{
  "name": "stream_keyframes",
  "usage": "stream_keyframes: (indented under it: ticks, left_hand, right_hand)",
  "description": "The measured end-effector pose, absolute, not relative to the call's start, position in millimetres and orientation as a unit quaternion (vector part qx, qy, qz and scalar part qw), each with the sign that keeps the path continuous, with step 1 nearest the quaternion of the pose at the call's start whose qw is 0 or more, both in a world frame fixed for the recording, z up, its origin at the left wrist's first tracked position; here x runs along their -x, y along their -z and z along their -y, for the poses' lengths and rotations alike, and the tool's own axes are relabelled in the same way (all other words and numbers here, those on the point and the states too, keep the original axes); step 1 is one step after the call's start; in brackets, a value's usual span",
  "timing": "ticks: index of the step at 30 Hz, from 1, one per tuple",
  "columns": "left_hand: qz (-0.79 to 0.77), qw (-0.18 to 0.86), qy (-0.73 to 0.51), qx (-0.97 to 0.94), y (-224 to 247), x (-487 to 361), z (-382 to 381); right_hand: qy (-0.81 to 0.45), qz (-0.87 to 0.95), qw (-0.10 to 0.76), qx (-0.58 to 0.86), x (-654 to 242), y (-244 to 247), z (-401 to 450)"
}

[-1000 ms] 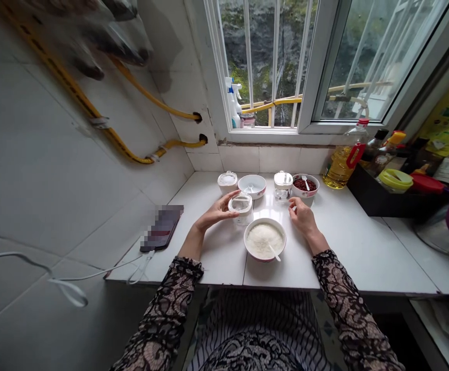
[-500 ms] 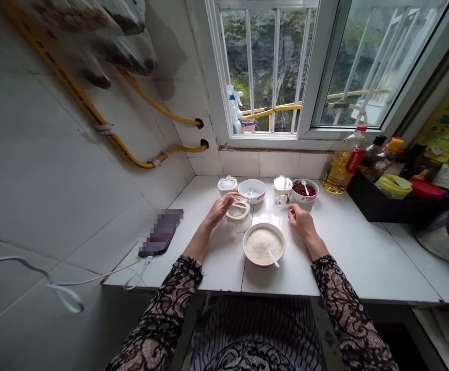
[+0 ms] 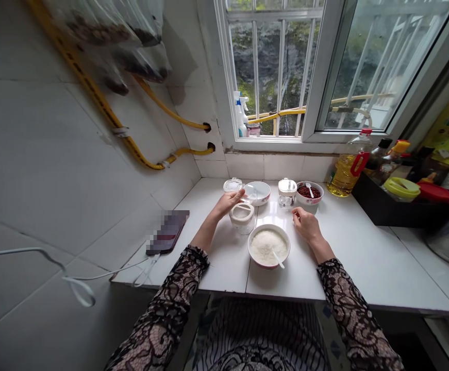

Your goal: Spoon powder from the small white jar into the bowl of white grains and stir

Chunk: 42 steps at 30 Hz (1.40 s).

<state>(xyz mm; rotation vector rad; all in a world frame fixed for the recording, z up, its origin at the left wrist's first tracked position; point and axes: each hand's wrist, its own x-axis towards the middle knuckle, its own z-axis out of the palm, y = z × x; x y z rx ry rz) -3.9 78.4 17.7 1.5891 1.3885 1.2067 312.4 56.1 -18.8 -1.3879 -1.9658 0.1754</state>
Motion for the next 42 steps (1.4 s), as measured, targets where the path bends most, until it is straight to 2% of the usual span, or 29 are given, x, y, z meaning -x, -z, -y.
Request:
stream_keyframes:
  ticks: [8,14,19,25,31,42]
  left_hand:
    - [-0.545,0.422,-0.428,-0.585,-13,9,-74]
    - [-0.551,0.427,-0.429,-0.574,-13,39,-65]
    - [-0.538,0.419,-0.444,-0.582,-3,60,-52]
    - [-0.445,0.503,-0.376,-0.639,1,52,-32]
    - [-0.395,0.534,-0.347,-0.662,0,32,-25]
    - [-0.437,0.475,-0.379,-0.663,13,17,-26]
  right_hand:
    - [-0.069,0.758,0.361,0.539,-313,19,-55]
    - [-0.074,0.739,0.384,0.549,-312,19,-56]
    - [-0.080,0.701,0.443,0.553,-316,16,-58]
    - [-0.111,0.686,0.495,0.522,-317,16,-58]
    - [-0.091,0.722,0.460,0.508,-316,23,-60]
    - [-0.076,0.715,0.434,0.543,-319,22,-61]
